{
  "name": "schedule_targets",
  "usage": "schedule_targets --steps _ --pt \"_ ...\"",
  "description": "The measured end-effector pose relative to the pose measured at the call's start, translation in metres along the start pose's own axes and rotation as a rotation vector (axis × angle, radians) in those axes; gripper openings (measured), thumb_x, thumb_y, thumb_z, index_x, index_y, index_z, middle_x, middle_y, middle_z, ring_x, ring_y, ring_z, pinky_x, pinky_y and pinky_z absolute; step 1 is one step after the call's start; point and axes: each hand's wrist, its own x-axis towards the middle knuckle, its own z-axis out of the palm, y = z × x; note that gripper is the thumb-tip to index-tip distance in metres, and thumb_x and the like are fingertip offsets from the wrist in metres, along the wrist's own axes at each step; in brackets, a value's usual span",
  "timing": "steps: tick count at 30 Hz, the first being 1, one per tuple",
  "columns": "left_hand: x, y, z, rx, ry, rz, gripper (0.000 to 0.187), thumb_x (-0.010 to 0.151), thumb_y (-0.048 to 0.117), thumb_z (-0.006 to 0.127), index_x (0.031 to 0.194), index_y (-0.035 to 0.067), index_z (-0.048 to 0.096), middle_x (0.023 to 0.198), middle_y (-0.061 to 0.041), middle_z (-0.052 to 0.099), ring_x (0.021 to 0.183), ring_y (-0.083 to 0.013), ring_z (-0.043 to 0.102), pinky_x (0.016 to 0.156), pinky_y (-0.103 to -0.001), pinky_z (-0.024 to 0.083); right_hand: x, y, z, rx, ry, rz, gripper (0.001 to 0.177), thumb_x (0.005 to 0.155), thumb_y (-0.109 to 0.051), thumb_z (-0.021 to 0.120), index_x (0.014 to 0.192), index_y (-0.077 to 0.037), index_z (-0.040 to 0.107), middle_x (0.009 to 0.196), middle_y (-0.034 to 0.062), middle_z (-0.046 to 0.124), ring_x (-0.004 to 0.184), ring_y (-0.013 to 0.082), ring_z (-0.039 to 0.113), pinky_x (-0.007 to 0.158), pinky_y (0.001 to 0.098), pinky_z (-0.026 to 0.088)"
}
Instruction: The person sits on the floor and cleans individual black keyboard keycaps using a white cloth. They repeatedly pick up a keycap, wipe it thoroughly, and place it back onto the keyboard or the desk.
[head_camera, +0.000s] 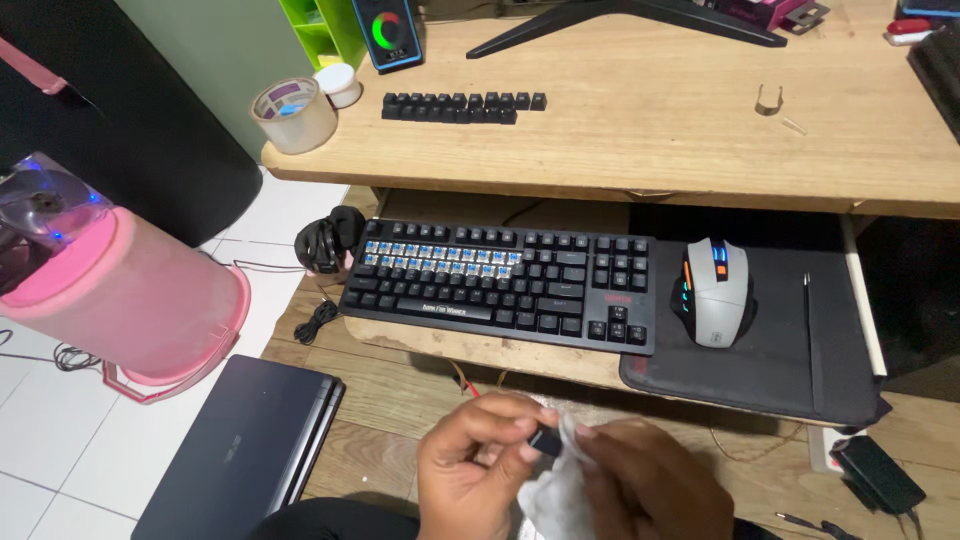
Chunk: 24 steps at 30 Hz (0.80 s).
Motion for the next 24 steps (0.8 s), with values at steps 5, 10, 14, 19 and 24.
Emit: schedule_targets --steps 5,10,14,19,24 --pt "0.002 0.001 -0.005 0.188 -0.104 0.091 0.011 0.089 -0.010 0.079 0.093 -0.006 0.069 0.103 -0.021 0.074 0.094 -0.0195 0.072 0.083 -0.030 0.059 0.012 -0.008 -0.006 -0.052 -0.122 -0.204 0.038 0.080 0.002 0.074 0.116 -0.009 0.072 0.091 0.0045 0.072 0.077 0.0121 0.072 0.067 0.0251 0.059" --pt "0.000 0.000 -0.005 0.159 -0.013 0.015 0.014 0.084 -0.016 0.077 0.090 -0.006 0.069 0.102 -0.022 0.074 0.092 -0.0207 0.073 0.079 -0.032 0.061 0.019 -0.018 0.003 -0.034 -0.030 -0.203 0.038 0.082 0.008 0.070 0.116 -0.008 0.072 0.087 0.0047 0.068 0.078 0.0151 0.073 0.069 0.0273 0.060" --pt "0.000 -0.003 -0.002 0.074 0.005 -0.046 0.015 0.084 -0.018 0.075 0.090 -0.007 0.068 0.103 -0.021 0.072 0.094 -0.0212 0.072 0.083 -0.034 0.060 0.023 -0.021 0.001 -0.061 -0.023 -0.220 0.037 0.081 0.006 0.071 0.116 -0.008 0.071 0.087 0.0046 0.069 0.080 0.0160 0.073 0.073 0.0280 0.062" --pt "-0.004 -0.005 -0.006 0.121 -0.037 -0.055 0.014 0.085 -0.017 0.077 0.091 -0.008 0.069 0.102 -0.021 0.073 0.094 -0.0208 0.071 0.083 -0.032 0.058 0.027 -0.023 -0.006 -0.073 -0.075 -0.246 0.038 0.077 0.003 0.070 0.114 -0.004 0.071 0.090 0.0069 0.072 0.084 0.0184 0.075 0.077 0.0319 0.062" --pt "-0.003 -0.003 -0.010 0.115 0.047 -0.072 0.011 0.087 -0.011 0.076 0.091 -0.005 0.068 0.102 -0.021 0.073 0.095 -0.0219 0.071 0.085 -0.034 0.058 0.018 -0.024 -0.001 -0.074 -0.047 -0.191 0.032 0.083 0.000 0.073 0.113 -0.009 0.074 0.088 0.0034 0.073 0.078 0.0143 0.074 0.071 0.0277 0.060"
